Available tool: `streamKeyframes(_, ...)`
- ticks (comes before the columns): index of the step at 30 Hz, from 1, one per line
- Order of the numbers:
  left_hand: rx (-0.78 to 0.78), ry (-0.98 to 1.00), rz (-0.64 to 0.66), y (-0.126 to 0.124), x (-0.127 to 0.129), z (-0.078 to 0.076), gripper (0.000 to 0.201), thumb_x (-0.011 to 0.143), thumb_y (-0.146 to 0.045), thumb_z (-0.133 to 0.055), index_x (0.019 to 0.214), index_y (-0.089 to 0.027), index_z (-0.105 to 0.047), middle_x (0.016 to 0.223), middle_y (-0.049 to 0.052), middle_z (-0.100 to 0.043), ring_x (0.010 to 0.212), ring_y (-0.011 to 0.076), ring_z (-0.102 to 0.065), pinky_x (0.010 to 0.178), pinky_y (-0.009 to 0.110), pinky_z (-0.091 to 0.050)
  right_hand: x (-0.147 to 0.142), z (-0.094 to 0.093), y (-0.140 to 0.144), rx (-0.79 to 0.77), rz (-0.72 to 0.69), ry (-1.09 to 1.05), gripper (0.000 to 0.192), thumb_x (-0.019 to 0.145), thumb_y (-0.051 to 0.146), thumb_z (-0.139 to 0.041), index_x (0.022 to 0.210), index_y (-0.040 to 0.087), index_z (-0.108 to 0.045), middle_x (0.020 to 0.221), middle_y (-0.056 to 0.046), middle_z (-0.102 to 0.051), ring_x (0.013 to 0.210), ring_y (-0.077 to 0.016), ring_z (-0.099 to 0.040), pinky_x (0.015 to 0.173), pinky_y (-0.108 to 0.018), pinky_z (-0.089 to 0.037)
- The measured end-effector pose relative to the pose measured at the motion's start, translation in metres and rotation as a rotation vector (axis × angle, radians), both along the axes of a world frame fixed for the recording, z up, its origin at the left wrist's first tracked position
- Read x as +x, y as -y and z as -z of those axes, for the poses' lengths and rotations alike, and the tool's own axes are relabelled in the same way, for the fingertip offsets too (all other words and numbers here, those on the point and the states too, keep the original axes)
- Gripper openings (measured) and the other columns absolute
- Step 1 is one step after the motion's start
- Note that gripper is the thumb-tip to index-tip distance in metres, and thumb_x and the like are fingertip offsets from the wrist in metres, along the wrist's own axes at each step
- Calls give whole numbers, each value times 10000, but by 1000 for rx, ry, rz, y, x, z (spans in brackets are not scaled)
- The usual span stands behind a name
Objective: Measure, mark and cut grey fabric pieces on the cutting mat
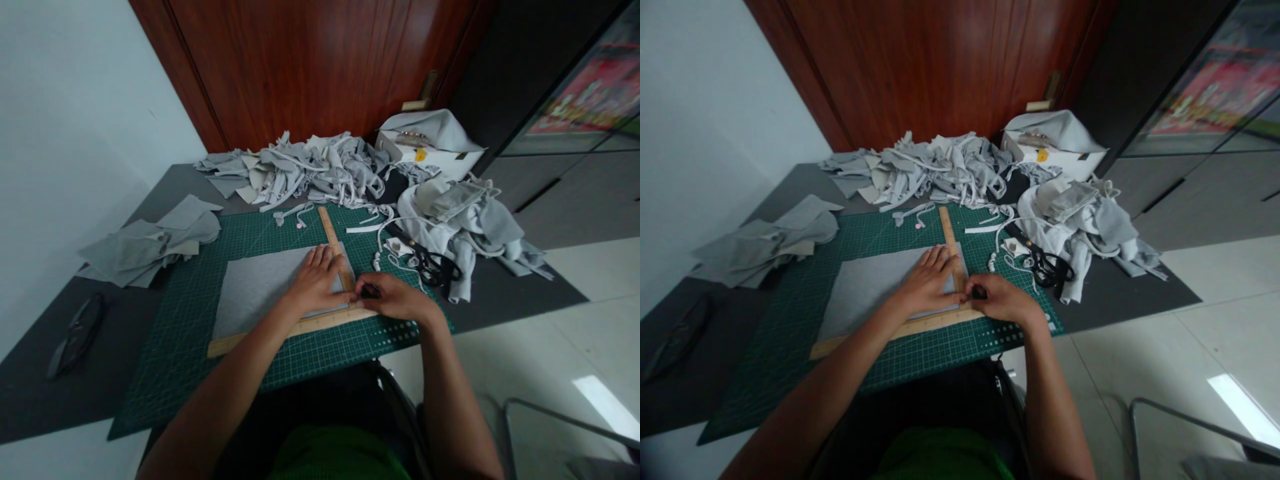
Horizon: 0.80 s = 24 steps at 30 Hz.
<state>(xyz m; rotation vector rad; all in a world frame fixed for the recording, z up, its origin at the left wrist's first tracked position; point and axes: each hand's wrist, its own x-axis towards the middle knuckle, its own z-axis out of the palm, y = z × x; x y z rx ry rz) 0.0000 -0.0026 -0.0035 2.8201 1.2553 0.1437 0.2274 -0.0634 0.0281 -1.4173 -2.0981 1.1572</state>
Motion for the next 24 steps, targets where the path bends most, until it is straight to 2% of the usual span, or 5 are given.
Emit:
streamKeyframes(2,-13,0,-4,0,0,0,1073,895,-874,-486,1635,-109,-349,1734,237,-259,1627,444,-156,1321,553,-136,9,-6,7,-50,-11,152,228,814,281,-724,1035,223,-713,859,-9,-623,794,-202,-566,703,-317,-404)
streamKeyframes(5,-17,-15,-2,0,1,0,1080,896,-877,-486,1643,-112,-336,1739,240,-242,1629,445,-143,1324,550,-122,18,-10,11,-108,-25,211,351,776,263,-749,1123,243,-697,962,-25,-655,876,-225,-598,757,-324,-424)
streamKeyframes(13,-10,2,15,0,0,2,1072,905,-879,-468,1643,-115,-325,1744,237,-227,1631,439,-136,1325,550,-108,21,-1,4,-130,-49,199,302,749,218,-736,1044,260,-688,954,-18,-651,857,-221,-574,736,-313,-403)
streamKeyframes(24,-42,4,9,0,1,-3,1031,919,-841,-493,1636,-119,-325,1745,222,-239,1633,433,-139,1326,547,-120,24,-1,0,-123,-67,192,215,785,180,-713,989,249,-716,881,-9,-632,819,-206,-566,708,-301,-384)
